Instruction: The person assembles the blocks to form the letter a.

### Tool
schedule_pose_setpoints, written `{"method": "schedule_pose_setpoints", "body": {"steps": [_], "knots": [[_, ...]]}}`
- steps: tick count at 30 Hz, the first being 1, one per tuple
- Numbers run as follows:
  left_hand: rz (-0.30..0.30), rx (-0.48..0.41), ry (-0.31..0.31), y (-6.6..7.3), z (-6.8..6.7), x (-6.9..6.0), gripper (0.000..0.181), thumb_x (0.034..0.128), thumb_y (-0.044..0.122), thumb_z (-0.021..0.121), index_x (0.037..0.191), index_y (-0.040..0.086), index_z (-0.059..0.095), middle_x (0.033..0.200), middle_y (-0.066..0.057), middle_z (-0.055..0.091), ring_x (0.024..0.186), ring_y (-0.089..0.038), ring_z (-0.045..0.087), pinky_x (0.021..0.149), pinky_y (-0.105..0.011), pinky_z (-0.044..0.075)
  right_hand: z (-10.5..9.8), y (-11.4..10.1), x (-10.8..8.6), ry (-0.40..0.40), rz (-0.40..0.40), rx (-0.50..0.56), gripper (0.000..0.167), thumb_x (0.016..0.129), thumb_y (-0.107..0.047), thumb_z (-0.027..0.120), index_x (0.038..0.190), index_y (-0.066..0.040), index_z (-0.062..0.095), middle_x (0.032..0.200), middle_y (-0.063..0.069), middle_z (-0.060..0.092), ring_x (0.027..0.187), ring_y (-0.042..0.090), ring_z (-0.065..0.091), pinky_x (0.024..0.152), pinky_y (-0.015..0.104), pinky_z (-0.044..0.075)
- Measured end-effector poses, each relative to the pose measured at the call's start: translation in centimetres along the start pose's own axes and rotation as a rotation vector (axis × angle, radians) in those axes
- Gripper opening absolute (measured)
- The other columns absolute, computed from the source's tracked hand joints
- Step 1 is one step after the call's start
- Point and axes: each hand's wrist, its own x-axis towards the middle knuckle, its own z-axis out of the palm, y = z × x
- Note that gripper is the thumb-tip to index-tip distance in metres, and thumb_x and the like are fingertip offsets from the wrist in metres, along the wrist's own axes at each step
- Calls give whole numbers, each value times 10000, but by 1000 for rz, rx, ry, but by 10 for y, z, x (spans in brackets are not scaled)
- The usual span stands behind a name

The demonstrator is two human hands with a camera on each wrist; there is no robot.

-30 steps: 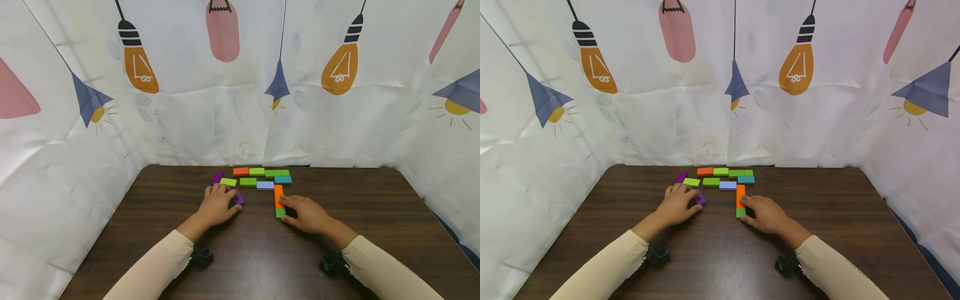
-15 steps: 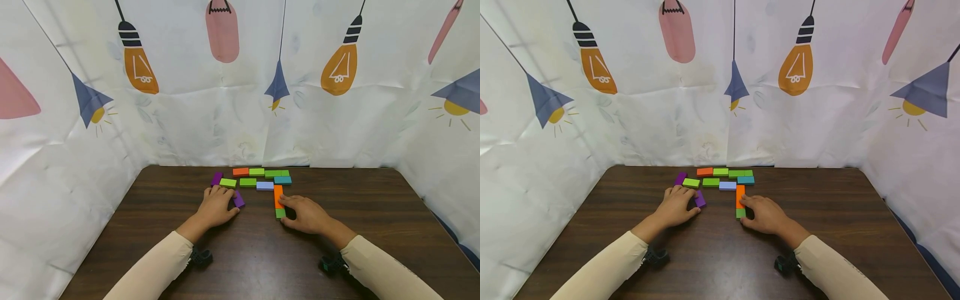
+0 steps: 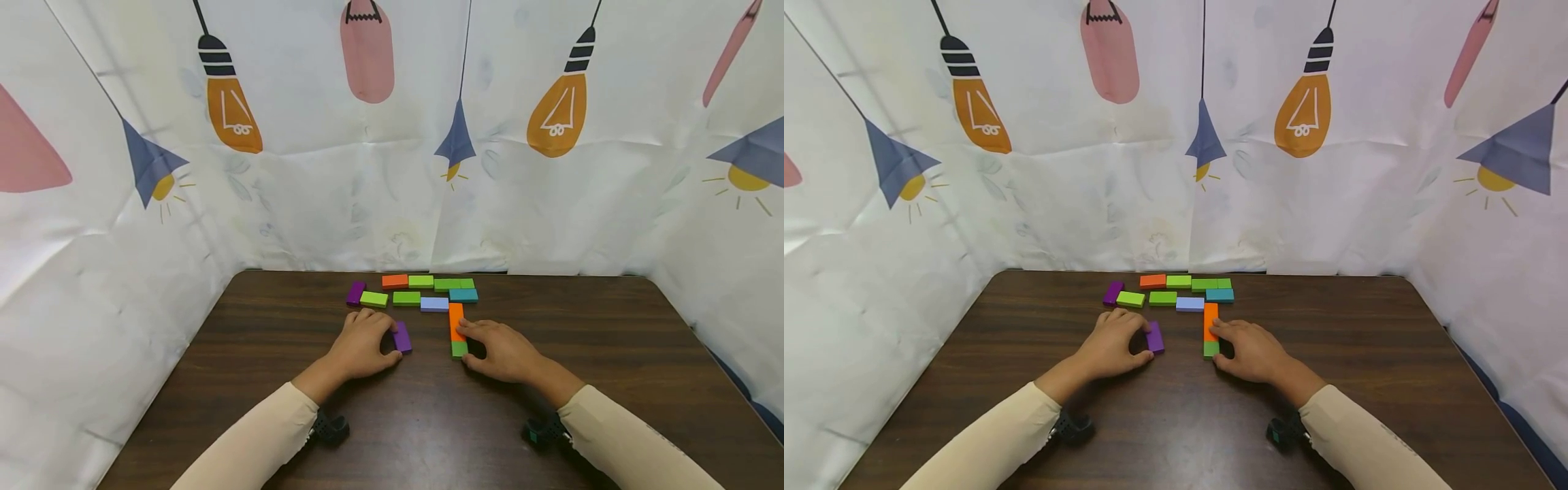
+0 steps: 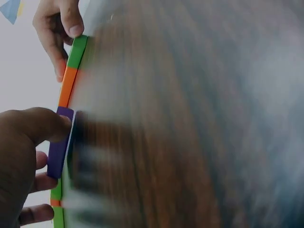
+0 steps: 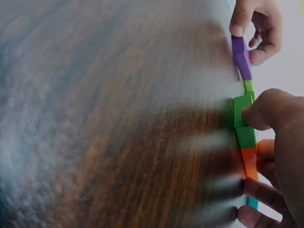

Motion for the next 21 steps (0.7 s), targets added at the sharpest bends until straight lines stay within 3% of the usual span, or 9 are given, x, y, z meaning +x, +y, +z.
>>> {"method": "schedule_pose_setpoints", "body": {"steps": [10,21], "knots": [[122,-79,-18,21,2,-2,412,854,461,795,1148,206,661,1170,55,674,1176,-227,520,1054,-488,336,1,1,1,9,-2,1,601,938,-365,730,1455,-89,592,1467,93,565,1332,321,536,1043,549,456],[176,-124,-75,43,4,-5,406,861,456,800,1150,208,658,1132,100,650,1178,-202,514,1049,-471,355,1,0,1,13,1,8,605,935,-363,733,1454,-88,592,1463,99,569,1326,323,542,1047,550,451]]}}
